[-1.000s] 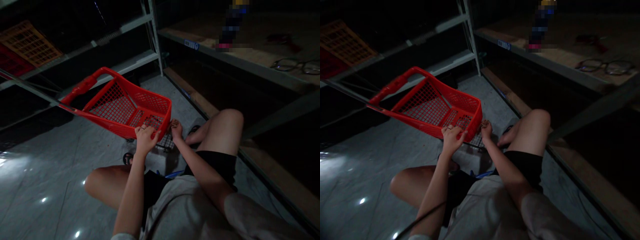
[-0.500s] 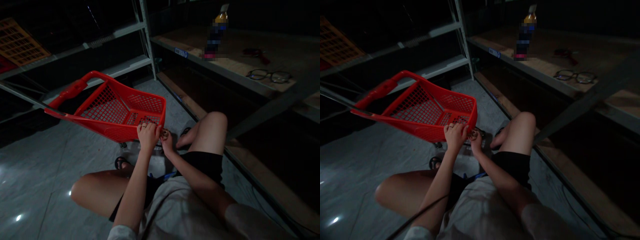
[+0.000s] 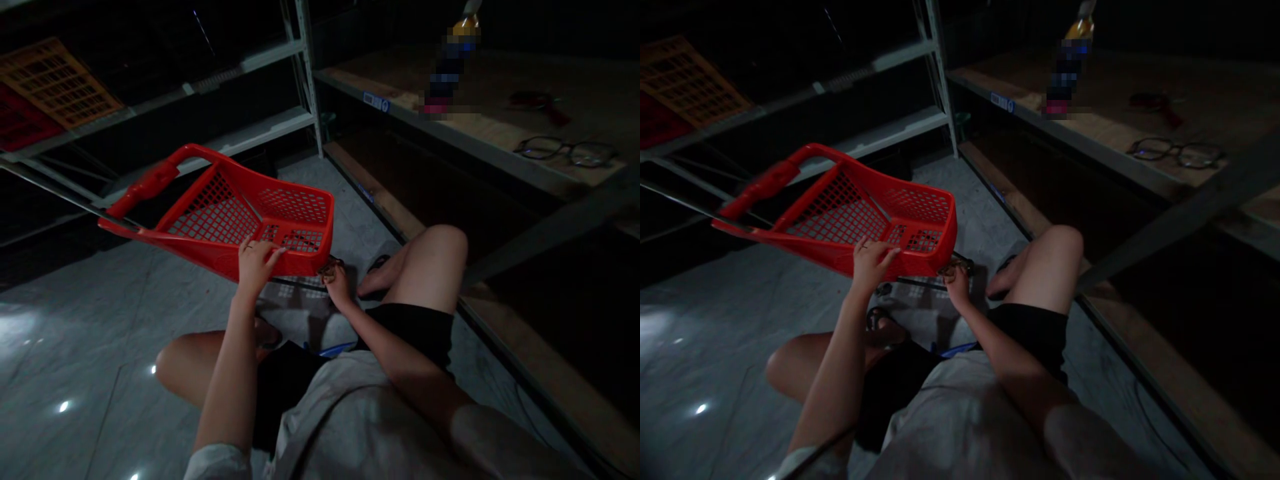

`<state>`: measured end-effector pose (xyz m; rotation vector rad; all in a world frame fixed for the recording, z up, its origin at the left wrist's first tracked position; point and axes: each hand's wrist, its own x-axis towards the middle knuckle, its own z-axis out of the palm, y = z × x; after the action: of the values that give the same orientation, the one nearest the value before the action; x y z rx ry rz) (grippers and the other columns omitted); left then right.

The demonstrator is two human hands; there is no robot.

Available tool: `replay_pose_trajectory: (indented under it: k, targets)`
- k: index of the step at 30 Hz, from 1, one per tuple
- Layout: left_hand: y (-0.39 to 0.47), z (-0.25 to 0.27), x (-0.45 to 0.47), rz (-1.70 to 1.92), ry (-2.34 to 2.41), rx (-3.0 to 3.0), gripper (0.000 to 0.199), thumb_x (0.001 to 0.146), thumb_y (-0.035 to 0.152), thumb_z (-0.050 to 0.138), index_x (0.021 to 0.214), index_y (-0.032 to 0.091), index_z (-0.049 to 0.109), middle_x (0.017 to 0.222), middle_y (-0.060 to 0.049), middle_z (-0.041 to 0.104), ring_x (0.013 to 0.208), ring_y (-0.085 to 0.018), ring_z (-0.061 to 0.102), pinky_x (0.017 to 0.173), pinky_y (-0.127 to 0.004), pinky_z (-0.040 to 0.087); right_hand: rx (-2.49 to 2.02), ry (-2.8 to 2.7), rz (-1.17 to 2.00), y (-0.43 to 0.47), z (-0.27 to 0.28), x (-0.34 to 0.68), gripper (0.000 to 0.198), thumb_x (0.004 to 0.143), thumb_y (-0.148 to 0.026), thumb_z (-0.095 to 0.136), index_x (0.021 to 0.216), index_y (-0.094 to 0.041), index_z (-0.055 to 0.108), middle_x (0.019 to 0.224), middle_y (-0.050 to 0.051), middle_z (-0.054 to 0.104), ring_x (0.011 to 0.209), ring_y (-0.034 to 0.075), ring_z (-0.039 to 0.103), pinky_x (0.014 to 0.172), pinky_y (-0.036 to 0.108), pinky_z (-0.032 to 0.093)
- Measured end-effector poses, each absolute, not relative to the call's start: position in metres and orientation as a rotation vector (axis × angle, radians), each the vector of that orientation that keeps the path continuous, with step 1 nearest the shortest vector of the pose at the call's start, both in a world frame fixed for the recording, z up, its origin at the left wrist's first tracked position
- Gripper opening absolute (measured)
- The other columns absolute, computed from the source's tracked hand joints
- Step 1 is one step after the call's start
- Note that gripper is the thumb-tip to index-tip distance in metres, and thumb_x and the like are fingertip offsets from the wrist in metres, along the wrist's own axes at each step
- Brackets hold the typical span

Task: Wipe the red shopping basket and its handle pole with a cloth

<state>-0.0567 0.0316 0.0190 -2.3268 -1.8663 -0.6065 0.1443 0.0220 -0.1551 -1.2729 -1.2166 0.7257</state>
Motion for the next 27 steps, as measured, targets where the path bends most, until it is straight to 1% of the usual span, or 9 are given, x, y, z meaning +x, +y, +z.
replay_pose_trajectory:
  k: [2,6,8,11,15,20,22,25,27]
  targets:
    - [0.032,0.013,-0.061,-0.61,-1.925,-2.293,0.036,0.099,0.052,0.048,0.092,0.027,0.073,0.096,-0.002,0.077,0.094,-0.023,0.064,0.109,-0.043,0.031,-1.278,-1.195,0.71,0.027,-0.138,0.145,0.013,0.073,-0.023,0.059,0.085,-0.021,0.059,0.087,0.003,0.06,0.081,0.018,0.057,0.074,0.031,0.051]
    - [0.03,0.011,-0.054,-0.591,-1.983,-2.221,0.039,0.1,0.053,0.045,0.089,0.026,0.072,0.093,-0.004,0.076,0.092,-0.024,0.062,0.1,-0.041,0.034,-1.139,-1.213,0.545,0.033,-0.076,0.148,0.024,0.075,-0.018,0.063,0.098,-0.023,0.063,0.105,0.005,0.062,0.1,0.02,0.06,0.089,0.034,0.051]
    - [0.03,0.012,-0.048,-0.594,-1.981,-2.199,0.038,0.101,0.051,0.044,0.09,0.026,0.07,0.092,-0.003,0.075,0.092,-0.024,0.061,0.099,-0.041,0.033,-1.079,-1.239,0.491,0.03,-0.062,0.147,0.025,0.076,-0.017,0.061,0.1,-0.023,0.064,0.112,0.006,0.06,0.108,0.021,0.06,0.095,0.035,0.051]
    - [0.031,0.011,-0.042,-0.616,-1.975,-2.159,0.036,0.1,0.051,0.045,0.089,0.026,0.068,0.088,-0.002,0.074,0.092,-0.023,0.061,0.101,-0.04,0.032,-1.118,-1.316,0.55,0.018,-0.083,0.144,0.021,0.077,-0.015,0.058,0.095,-0.023,0.066,0.11,0.007,0.06,0.106,0.021,0.06,0.095,0.035,0.051]
    - [0.032,0.008,-0.04,-0.615,-1.981,-2.141,0.036,0.1,0.053,0.046,0.086,0.026,0.067,0.088,-0.002,0.074,0.093,-0.023,0.061,0.102,-0.041,0.032,-1.169,-1.486,0.795,-0.001,-0.117,0.142,0.025,0.075,-0.01,0.052,0.092,-0.022,0.066,0.1,0.005,0.061,0.09,0.018,0.062,0.084,0.031,0.053]
    - [0.03,0.007,-0.041,-0.62,-2.008,-2.121,0.038,0.1,0.054,0.045,0.088,0.027,0.068,0.092,-0.003,0.074,0.096,-0.023,0.061,0.103,-0.042,0.032,-1.027,-1.384,0.539,0.003,-0.068,0.136,0.028,0.082,-0.018,0.062,0.108,-0.025,0.065,0.118,0.006,0.057,0.114,0.022,0.058,0.102,0.039,0.049]
    - [0.03,0.008,-0.039,-0.614,-2.008,-2.107,0.039,0.1,0.055,0.045,0.089,0.027,0.068,0.091,-0.003,0.074,0.095,-0.023,0.062,0.101,-0.042,0.032,-0.982,-1.4,0.487,0.009,-0.056,0.131,0.029,0.084,-0.022,0.063,0.112,-0.028,0.064,0.121,0.006,0.057,0.118,0.023,0.056,0.107,0.041,0.046]
    - [0.032,0.009,-0.032,-0.609,-2.009,-2.086,0.041,0.1,0.056,0.044,0.088,0.026,0.068,0.091,-0.003,0.074,0.095,-0.024,0.062,0.098,-0.042,0.033,-0.985,-1.549,0.559,0.015,-0.084,0.125,0.026,0.082,-0.021,0.062,0.107,-0.026,0.068,0.119,0.007,0.059,0.119,0.023,0.056,0.11,0.042,0.044]
    - [0.033,0.01,-0.025,-0.623,-2.007,-2.073,0.041,0.101,0.056,0.043,0.09,0.026,0.068,0.092,-0.004,0.075,0.095,-0.025,0.061,0.098,-0.042,0.033,-1.047,-1.64,0.674,0.014,-0.121,0.125,0.024,0.077,-0.016,0.06,0.098,-0.024,0.07,0.111,0.007,0.062,0.111,0.023,0.058,0.105,0.042,0.048]
